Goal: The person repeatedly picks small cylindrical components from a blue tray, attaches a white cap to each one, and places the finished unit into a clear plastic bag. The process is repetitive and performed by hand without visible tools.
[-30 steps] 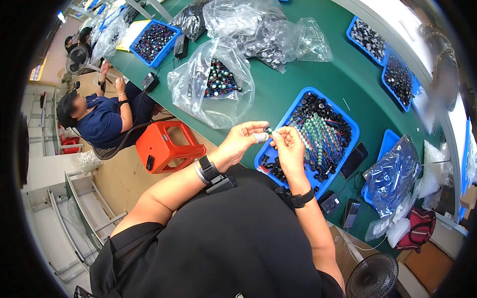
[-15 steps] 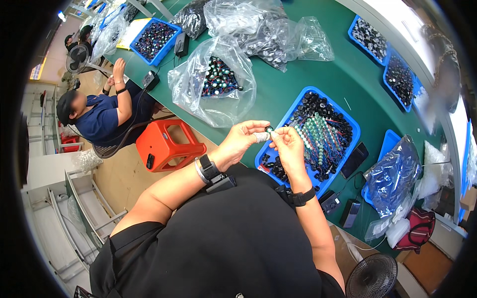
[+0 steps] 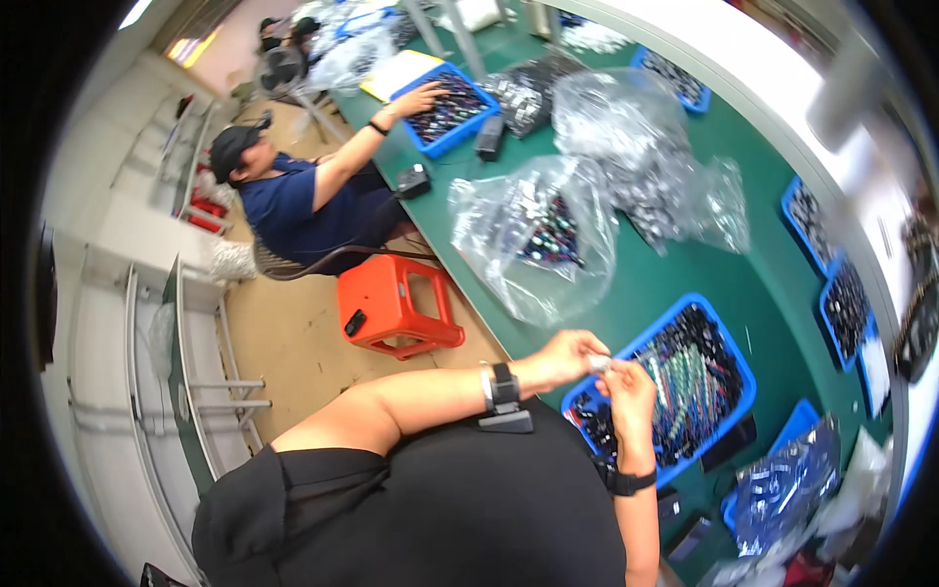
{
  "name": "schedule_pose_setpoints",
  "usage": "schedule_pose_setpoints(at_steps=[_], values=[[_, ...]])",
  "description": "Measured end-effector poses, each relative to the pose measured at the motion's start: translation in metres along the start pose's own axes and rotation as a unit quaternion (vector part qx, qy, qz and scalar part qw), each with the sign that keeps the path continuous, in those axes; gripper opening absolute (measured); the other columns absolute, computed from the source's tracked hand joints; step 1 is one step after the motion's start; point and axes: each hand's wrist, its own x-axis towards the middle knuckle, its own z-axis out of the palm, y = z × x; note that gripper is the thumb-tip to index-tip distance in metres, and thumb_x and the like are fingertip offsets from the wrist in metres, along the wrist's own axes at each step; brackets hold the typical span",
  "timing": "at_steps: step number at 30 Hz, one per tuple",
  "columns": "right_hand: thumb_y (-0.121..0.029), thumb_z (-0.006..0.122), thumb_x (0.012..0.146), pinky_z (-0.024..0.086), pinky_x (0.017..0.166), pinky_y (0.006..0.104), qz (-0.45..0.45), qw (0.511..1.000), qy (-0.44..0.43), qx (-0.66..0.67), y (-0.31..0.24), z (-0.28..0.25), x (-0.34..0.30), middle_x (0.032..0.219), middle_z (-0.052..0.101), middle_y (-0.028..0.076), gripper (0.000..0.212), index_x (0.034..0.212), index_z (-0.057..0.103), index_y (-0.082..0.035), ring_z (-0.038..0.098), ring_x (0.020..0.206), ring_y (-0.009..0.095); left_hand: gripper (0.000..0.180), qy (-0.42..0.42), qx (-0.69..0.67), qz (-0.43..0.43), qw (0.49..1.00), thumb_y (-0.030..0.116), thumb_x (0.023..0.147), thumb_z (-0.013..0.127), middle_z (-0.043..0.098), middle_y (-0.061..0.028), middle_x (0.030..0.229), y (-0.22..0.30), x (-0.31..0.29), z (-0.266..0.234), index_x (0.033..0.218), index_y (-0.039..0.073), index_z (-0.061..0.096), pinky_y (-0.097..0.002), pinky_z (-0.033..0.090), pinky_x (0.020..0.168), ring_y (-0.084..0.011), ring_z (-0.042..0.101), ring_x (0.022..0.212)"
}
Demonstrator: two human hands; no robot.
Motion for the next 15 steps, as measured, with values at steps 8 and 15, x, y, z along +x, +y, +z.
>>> schedule_pose_setpoints(at_steps=[8,15], values=[[-0.003,0.058,0.085,0.052,0.053,0.0230,0.048,0.993,0.054,0.094,-0.022,0.005,-0.001,0.072,0.062,0.007,0.006,0.090,0.059,0.000,0.059,0.058,0.011,0.019,0.050,0.380,0.385,0.840,0.005,0.074,0.059,0.059,-0.0148,0.083,0.042,-0.007,0.009,0.092,0.002,0.056,-0.0438,0.045,0.074,-0.0359,0.056,0.085],[-0.007,0.059,0.086,0.052,0.058,0.0227,0.044,0.994,0.076,0.072,0.005,-0.021,-0.002,0.079,0.062,0.005,0.010,0.095,0.057,-0.003,0.060,0.064,0.010,0.012,0.129,0.031,0.071,0.989,0.002,0.084,0.057,0.059,-0.0058,0.083,-0.003,0.028,-0.013,0.094,-0.002,0.055,-0.0260,0.049,0.060,-0.0116,0.057,0.070]])
